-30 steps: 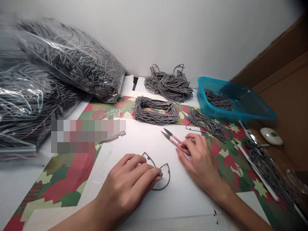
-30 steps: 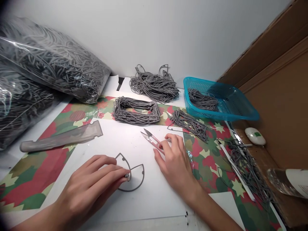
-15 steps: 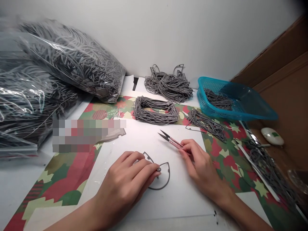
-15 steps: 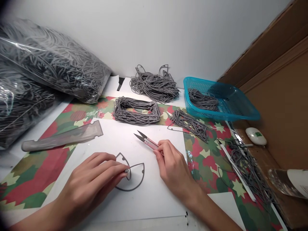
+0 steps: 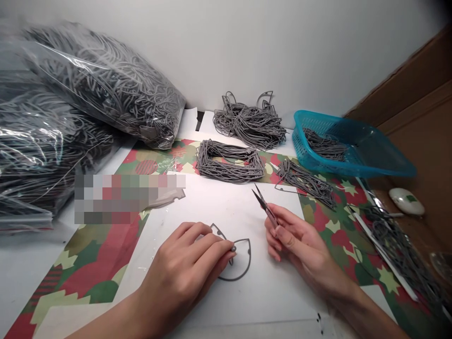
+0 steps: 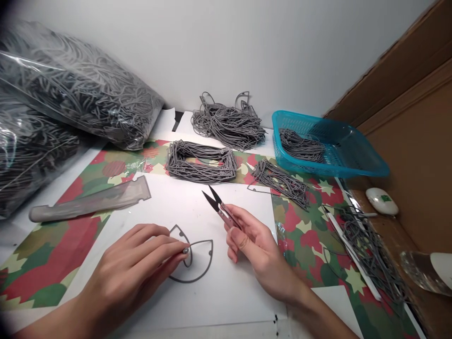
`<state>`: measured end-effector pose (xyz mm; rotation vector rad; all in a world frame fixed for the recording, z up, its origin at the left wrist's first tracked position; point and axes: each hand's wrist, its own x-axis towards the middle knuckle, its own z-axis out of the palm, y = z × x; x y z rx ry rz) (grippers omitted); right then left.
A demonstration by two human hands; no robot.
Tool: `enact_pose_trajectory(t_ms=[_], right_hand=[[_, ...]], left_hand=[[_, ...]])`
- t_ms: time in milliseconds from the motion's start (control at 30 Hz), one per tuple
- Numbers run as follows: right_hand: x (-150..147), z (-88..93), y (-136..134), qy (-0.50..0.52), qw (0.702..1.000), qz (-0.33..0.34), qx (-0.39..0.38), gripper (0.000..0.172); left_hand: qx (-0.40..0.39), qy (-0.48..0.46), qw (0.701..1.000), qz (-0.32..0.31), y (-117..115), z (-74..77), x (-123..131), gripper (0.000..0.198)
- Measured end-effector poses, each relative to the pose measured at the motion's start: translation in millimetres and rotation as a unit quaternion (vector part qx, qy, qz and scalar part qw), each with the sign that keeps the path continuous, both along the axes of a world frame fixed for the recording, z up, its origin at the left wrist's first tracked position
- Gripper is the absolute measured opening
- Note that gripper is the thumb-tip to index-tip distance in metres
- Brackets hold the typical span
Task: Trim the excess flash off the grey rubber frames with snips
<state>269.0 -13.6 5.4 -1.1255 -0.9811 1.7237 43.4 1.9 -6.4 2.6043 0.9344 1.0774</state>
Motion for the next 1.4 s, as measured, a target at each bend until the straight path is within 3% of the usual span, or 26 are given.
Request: enact_pose_trajectory(t_ms=[133, 233, 433, 1067, 1233, 1400], right_hand=[[-2.6, 8.2, -0.2, 0.104, 0.993, 0.031, -0.051, 0.026], [-3.3, 10.5, 0.4, 0.122, 0.989, 0.048, -0.061, 0.022], [0.6, 2.9, -3.6, 0.007, 0.998, 0.06, 0.004, 0.031], [-2.1, 3.3, -10.3, -0.178, 0.981, 0.077, 0.027, 0.032], [-1.4, 1.9, -12.7, -0.215, 0.969, 0.088, 0.084, 0.041], [-3.1, 2.5, -11.5, -0.294, 0.931, 0.108, 0.187, 0.03]], left_hand=[[-0.001, 0.003, 1.0, 0.003, 0.5, -1.2, -0.6, 0.008], [-0.008, 0.003, 1.0, 0.004, 0.4, -2.2, -1.1, 0.009], [-0.021, -0.003, 1.0, 0.003, -0.9, -2.3, -1.1, 0.009], [-0.017, -0.004, 1.0, 0.002, -0.8, -1.1, -1.0, 0.008], [-0.027, 0.001, 1.0, 0.0, -0.1, -1.1, -1.0, 0.007], [-0.025, 0.0, 1.0, -0.003, -0.2, -1.7, -1.3, 0.007]])
